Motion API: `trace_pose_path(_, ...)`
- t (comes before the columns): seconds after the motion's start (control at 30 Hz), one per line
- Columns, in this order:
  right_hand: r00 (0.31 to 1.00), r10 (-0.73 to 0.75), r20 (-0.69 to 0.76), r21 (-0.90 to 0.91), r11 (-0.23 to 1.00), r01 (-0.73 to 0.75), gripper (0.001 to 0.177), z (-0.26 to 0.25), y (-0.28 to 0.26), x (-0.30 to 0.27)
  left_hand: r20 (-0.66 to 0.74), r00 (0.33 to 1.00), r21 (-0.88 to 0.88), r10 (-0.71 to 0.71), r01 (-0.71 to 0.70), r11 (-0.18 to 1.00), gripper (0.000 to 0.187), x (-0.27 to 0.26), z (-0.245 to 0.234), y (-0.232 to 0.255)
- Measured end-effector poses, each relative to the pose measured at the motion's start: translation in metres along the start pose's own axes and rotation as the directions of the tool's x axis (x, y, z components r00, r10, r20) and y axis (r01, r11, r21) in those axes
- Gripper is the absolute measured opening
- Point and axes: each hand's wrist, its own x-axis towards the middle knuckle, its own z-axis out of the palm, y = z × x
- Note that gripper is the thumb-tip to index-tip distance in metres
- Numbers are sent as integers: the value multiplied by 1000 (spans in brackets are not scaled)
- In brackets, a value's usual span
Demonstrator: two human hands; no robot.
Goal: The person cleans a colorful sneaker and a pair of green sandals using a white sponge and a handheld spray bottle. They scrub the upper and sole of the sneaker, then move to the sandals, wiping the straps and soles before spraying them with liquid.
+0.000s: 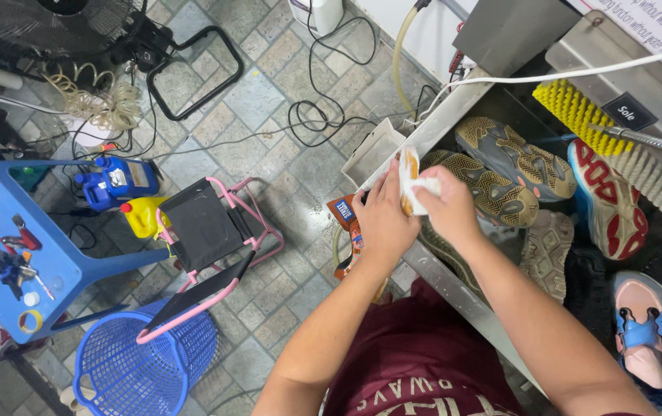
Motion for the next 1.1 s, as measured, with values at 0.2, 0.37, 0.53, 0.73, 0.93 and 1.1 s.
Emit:
trace_pose_path(0.2, 999, 15, -37, 40, 999, -13, 14, 9, 2, 26, 17, 999, 6, -28, 28, 1000, 98, -1, 1, -4)
trace_pose_path(0.37, 991, 110, -71, 115, 988, -102, 15, 7, 7, 37, 45, 998, 12, -45, 45, 999, 97, 1, 0, -1)
trace_pose_path(0.53, 998, -41, -54, -6, 999, 41, 15, 7, -3, -16, 5, 1000, 1, -11, 11, 1000, 96, 3, 3, -1)
trace_pose_path(0.73, 998, -33, -49, 30, 999, 35, 21, -2, -10, 31, 10, 1000, -10, -7, 7, 1000, 99, -2, 1, 0)
trace_pose_path(0.93, 962, -219, 163, -244, 936, 255, 54, -44, -44, 29, 35, 999, -2, -18, 18, 1000, 101, -1, -3, 1)
trace_pose_path(1.1, 899, -149, 413, -437, 834, 338, 64, -46, -55, -17, 39, 999, -30, -3, 4, 1000, 102, 0, 0, 0)
